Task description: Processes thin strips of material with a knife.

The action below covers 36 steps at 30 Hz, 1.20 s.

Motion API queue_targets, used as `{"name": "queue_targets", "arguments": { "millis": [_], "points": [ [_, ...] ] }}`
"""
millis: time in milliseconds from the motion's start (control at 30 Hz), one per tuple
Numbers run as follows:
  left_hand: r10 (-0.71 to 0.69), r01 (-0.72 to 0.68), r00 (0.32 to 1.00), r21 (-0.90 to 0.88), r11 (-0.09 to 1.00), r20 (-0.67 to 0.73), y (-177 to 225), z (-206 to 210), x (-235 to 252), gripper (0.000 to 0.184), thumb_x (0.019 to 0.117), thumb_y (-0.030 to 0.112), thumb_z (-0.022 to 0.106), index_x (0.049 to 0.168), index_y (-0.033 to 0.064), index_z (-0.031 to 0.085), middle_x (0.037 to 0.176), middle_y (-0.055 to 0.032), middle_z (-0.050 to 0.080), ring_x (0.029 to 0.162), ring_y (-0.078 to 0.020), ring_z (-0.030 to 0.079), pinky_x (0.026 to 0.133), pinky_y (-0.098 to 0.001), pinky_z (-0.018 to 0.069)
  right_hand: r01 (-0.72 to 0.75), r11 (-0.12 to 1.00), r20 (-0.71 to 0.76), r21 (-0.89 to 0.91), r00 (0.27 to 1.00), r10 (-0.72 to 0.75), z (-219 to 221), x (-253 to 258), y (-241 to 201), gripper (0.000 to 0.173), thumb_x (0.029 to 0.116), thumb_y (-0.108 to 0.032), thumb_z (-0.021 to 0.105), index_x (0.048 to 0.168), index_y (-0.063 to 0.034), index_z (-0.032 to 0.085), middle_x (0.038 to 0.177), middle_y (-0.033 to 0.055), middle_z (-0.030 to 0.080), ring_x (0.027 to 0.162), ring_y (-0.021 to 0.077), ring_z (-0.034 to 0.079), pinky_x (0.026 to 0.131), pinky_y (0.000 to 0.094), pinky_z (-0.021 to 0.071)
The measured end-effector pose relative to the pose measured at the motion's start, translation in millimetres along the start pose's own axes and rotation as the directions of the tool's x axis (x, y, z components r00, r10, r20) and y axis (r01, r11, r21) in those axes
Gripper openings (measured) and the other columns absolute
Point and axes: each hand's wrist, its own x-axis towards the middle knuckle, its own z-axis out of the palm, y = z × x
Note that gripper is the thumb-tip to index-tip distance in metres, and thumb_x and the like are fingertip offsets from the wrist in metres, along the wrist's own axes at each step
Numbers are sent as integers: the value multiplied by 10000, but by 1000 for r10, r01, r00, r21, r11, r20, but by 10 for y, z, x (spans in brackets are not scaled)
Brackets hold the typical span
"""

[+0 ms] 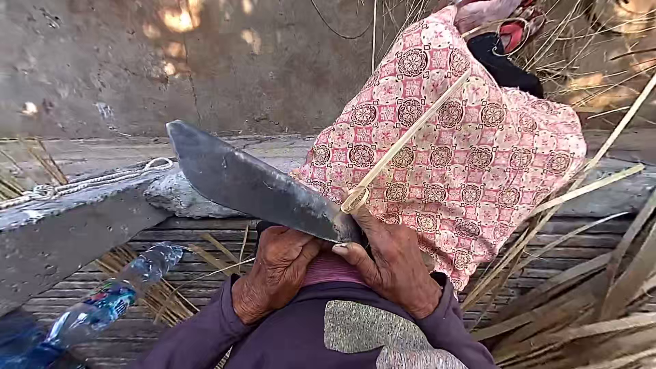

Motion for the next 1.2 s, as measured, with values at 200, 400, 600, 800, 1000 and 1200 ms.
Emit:
{"name": "queue_targets", "arguments": {
  "millis": [200,400,600,800,1000,1200],
  "points": [
    [-16,19,998,-40,999,61,145,-266,-388,331,1103,195,441,995,-30,660,788,-80,641,741,9,587,736,-105,465,-103,994,-16,21,995,103,-26,9,97,702,1041,-551,366,1339,28,627,611,52,607,497,168,555,458,347,435],
    [-160,158,987,46,986,32,471,-666,-1073,329,1115,248,402,1029,44,646,914,-17,693,907,46,638,856,-117,490,-374,908,-201,191,890,409,-178,43,383,672,1076,-543,344,1363,29,548,592,-32,492,469,44,473,459,257,460],
    [-423,388,897,-224,894,-132,145,-630,-795,244,1059,247,492,1032,178,724,636,197,490,572,115,435,544,-68,372,-288,863,-85,416,932,352,-291,96,320,814,1040,-632,350,1453,64,434,601,-118,479,483,-30,440,467,183,435],
    [-183,215,972,-246,945,146,-11,-342,-273,279,1085,234,459,1062,84,692,707,134,578,608,111,480,563,-59,400,-117,860,118,497,991,67,-300,88,133,741,1049,-590,384,1444,23,518,646,-56,514,566,-23,458,557,170,444],
    [-150,185,977,-253,950,152,132,-75,218,271,1083,177,449,1068,73,699,704,132,586,578,88,452,540,-92,385,-55,914,37,401,998,44,-276,41,65,662,1064,-514,409,1414,30,550,633,-20,534,534,16,477,519,201,445],
    [71,-52,995,256,965,-66,222,100,243,227,990,78,526,823,11,665,756,-33,640,807,-7,624,782,-152,494,5,1000,-40,18,999,-4,-112,-10,-106,625,1038,-509,425,1239,28,673,602,41,598,517,191,588,471,364,457]
  ]
}}
